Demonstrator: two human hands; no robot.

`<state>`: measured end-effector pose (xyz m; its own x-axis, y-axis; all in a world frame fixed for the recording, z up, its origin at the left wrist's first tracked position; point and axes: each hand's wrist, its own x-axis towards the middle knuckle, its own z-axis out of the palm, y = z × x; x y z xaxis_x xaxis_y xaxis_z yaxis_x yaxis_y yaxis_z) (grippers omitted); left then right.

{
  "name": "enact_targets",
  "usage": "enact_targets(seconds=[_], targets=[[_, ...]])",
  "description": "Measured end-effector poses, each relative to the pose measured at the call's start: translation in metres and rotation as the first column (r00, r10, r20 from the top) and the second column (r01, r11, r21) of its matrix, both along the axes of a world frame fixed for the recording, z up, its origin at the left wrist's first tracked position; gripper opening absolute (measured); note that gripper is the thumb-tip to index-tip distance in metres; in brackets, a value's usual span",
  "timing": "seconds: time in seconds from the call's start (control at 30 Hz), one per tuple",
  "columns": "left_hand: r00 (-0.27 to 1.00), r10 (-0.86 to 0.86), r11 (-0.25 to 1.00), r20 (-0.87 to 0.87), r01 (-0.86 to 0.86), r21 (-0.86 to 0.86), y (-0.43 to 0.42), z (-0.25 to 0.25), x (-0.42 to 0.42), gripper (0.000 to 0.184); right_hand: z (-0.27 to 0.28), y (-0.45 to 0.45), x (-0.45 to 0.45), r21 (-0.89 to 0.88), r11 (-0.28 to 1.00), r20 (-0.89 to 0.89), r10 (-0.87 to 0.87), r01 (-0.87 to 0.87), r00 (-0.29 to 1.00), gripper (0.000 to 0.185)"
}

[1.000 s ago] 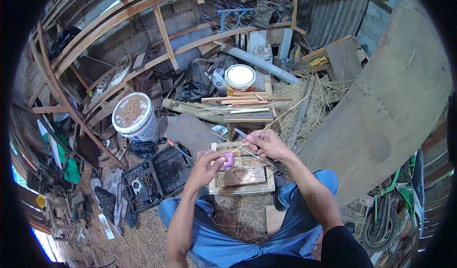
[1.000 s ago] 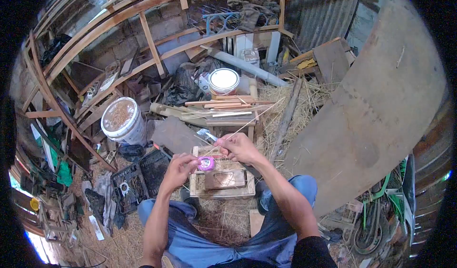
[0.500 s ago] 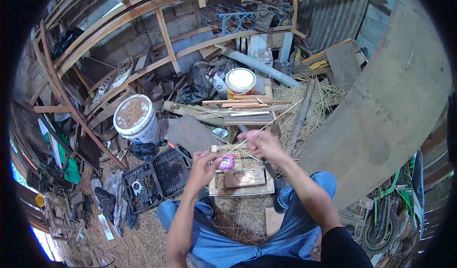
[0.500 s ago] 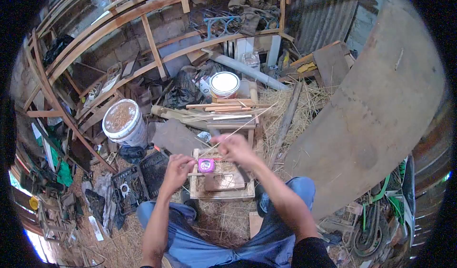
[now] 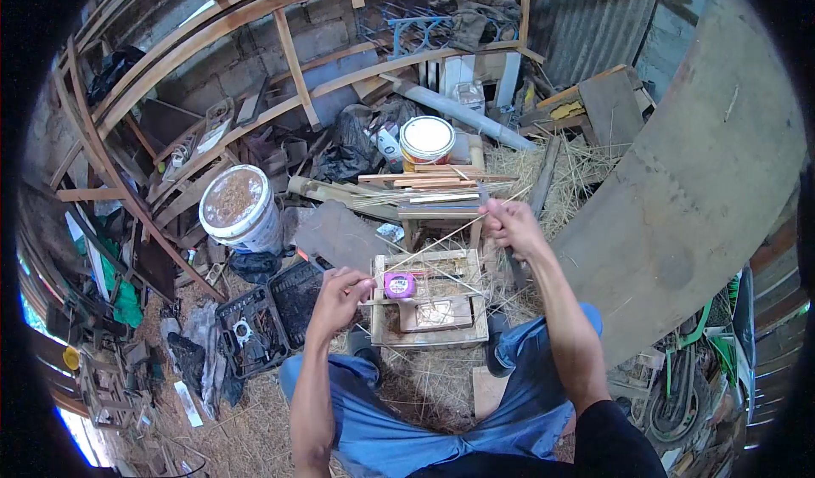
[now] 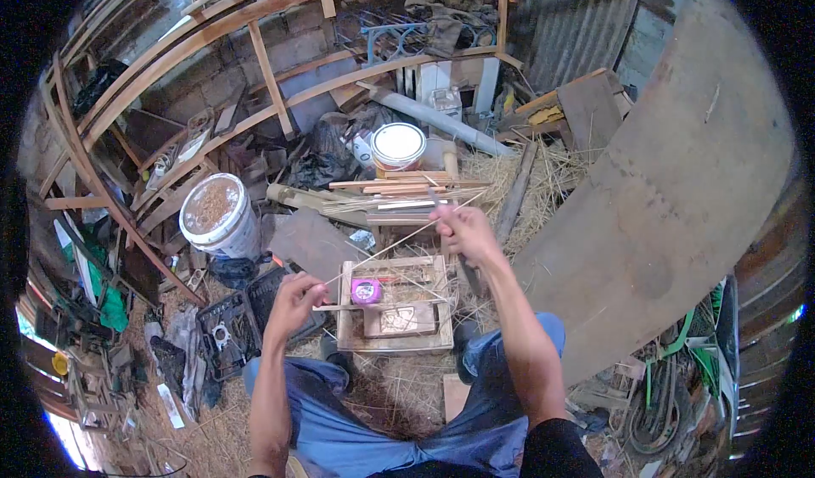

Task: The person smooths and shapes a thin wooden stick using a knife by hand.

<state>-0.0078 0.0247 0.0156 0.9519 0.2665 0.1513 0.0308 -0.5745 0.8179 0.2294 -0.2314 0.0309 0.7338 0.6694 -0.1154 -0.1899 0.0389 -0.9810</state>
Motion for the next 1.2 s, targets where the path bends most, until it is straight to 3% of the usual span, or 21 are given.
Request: enact_targets(seconds=[0.07,0.13,0.27,0.3,0.43,0.5,0.53,0.6,0.63,0.73,0.8,0.87,0.9,1.0,1.13,1.2], targets=[[1.0,-0.009,0.998,0.026,0.007,0.067,0.007,0.0,-0.003,0.013,0.004,-0.013,0.015,0.042,0.999,0.004,0.0,0.0,1.0,0.04],[0.999,-0.013,0.997,0.033,0.01,0.074,0.013,-0.005,-0.006,0.013,0.014,-0.024,0.022,0.051,0.993,0.018,-0.109,0.108,0.994,0.036],[0.999,-0.003,0.996,-0.049,-0.001,-0.084,0.008,-0.008,-0.005,0.011,0.016,-0.031,0.027,0.077,0.99,-0.034,-0.116,0.118,0.993,0.035],[1.0,-0.022,1.0,-0.017,0.023,0.014,0.008,-0.008,-0.005,0.009,0.017,-0.031,0.027,0.065,0.99,-0.029,-0.125,0.127,0.992,0.034],[0.997,-0.043,0.991,0.058,0.035,0.133,0.015,-0.01,-0.004,0.009,0.013,-0.034,0.038,0.01,0.988,-0.003,-0.155,0.155,0.988,0.032],[0.998,-0.044,0.993,0.04,0.039,0.112,0.029,-0.011,-0.01,0.011,0.005,-0.053,0.059,0.117,0.874,0.024,-0.476,0.471,0.879,0.032],[0.998,-0.044,0.993,0.036,0.04,0.114,0.028,-0.011,-0.012,0.011,0.008,-0.064,0.065,0.173,0.877,0.01,-0.456,0.448,0.89,0.032],[0.989,0.072,0.989,0.129,-0.054,-0.139,0.029,-0.009,-0.014,0.013,0.005,-0.057,0.052,0.104,0.909,0.072,-0.412,0.404,0.908,0.03],[0.993,0.109,0.986,0.054,-0.101,-0.134,0.023,0.0,-0.011,0.015,0.019,-0.044,0.028,0.039,0.936,0.087,-0.351,0.349,0.932,0.031],[0.994,0.082,0.988,0.071,-0.072,-0.136,0.01,-0.01,0.009,0.015,0.031,0.002,-0.029,-0.136,0.984,0.11,-0.103,0.117,0.989,0.036],[0.994,0.032,0.994,0.105,-0.021,-0.107,-0.005,-0.009,0.018,0.015,0.029,0.031,-0.061,-0.139,0.99,0.117,-0.015,0.031,0.993,0.035],[0.993,-0.05,0.991,0.106,0.062,-0.115,-0.011,-0.015,0.025,0.015,0.006,0.049,-0.067,-0.017,0.994,-0.073,0.103,-0.104,0.992,0.033],[0.994,-0.064,0.994,0.09,0.071,-0.083,-0.013,-0.014,0.025,0.015,0.006,0.049,-0.064,0.066,0.987,-0.056,0.149,-0.145,0.987,0.031],[0.996,-0.087,0.995,-0.01,0.087,-0.042,-0.002,-0.016,0.019,0.018,0.006,0.036,-0.04,0.071,0.994,-0.012,0.079,-0.078,0.997,0.032],[0.998,-0.043,0.992,0.049,0.049,-0.12,0.009,-0.016,0.01,0.014,0.02,0.005,-0.015,-0.023,1.0,0.013,0.001,-0.001,1.0,0.032],[0.996,-0.054,0.999,0.075,0.054,0.0,0.016,-0.014,0.007,0.014,0.022,-0.009,-0.003,-0.006,0.999,0.002,0.042,-0.042,0.999,0.032]])
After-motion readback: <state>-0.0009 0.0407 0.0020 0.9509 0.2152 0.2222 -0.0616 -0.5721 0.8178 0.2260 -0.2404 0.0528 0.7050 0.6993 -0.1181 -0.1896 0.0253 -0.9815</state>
